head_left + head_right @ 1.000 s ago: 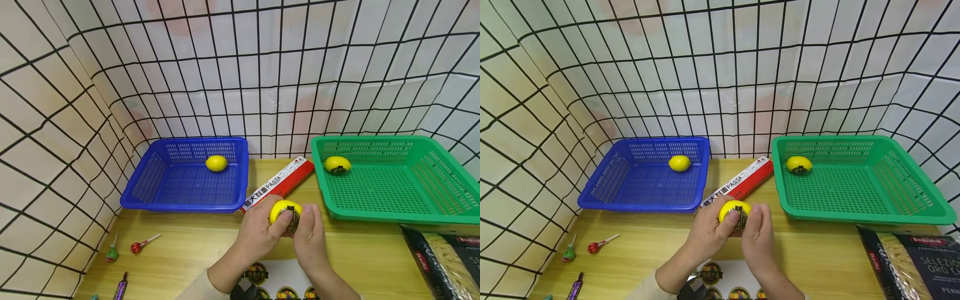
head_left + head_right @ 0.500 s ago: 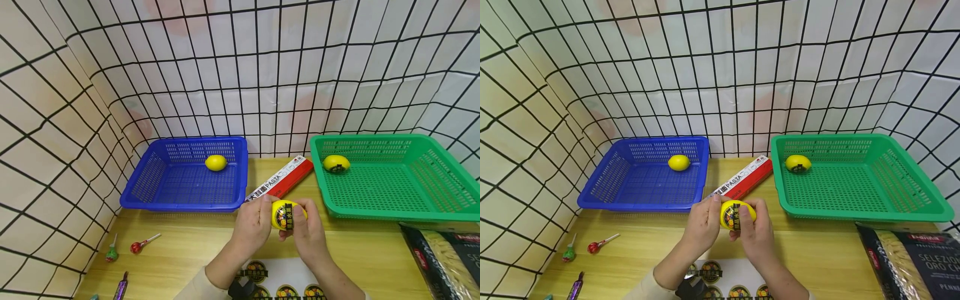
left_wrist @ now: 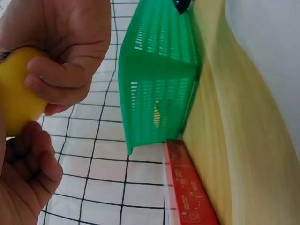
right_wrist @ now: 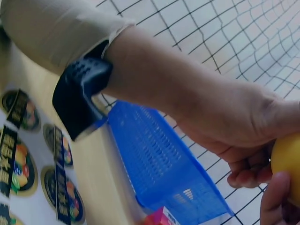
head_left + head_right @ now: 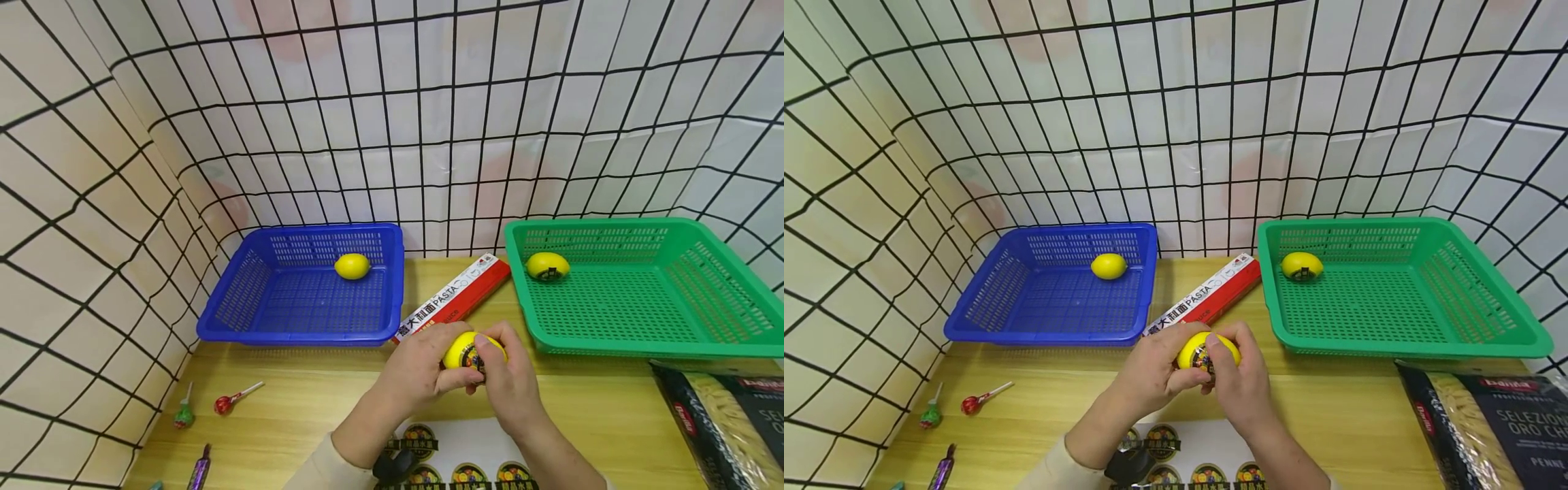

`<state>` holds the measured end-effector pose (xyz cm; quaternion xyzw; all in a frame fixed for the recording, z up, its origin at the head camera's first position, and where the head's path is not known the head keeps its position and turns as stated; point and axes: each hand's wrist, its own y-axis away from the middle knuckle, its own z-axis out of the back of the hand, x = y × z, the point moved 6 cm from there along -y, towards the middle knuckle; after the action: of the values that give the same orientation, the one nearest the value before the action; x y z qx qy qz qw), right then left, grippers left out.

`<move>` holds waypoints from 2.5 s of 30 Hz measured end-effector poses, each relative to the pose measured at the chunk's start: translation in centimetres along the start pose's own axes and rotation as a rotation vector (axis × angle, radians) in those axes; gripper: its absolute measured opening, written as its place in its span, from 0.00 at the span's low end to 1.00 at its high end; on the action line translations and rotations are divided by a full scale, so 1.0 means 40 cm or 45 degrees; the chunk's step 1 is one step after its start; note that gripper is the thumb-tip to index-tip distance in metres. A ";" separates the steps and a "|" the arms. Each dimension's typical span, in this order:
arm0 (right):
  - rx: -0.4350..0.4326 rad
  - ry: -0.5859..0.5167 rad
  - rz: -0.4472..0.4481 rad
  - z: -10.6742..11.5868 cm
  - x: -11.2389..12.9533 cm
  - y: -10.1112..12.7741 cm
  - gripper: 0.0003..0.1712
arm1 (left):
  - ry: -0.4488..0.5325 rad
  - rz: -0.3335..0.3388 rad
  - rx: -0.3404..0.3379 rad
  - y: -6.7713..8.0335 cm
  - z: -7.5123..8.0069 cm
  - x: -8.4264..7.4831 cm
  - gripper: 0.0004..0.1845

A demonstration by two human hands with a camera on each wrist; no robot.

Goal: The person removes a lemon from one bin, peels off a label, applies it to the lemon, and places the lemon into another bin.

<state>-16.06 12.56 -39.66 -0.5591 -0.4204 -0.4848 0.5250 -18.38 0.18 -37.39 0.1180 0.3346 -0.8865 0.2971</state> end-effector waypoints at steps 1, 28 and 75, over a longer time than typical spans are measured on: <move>-0.002 -0.010 -0.010 0.001 -0.001 0.000 0.12 | -0.024 -0.014 0.004 0.000 0.000 -0.003 0.34; -0.092 0.314 0.442 0.042 -0.014 -0.002 0.17 | 1.080 0.671 0.138 0.018 -0.069 0.020 0.20; -0.403 0.480 -0.405 0.501 -0.133 0.067 0.46 | 0.888 0.717 0.154 -0.158 -0.139 0.040 0.27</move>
<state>-12.35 32.44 -44.93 -0.4612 -0.3167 -0.7160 0.4175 -23.43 6.92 -38.89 0.5131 0.3171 -0.6964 0.3888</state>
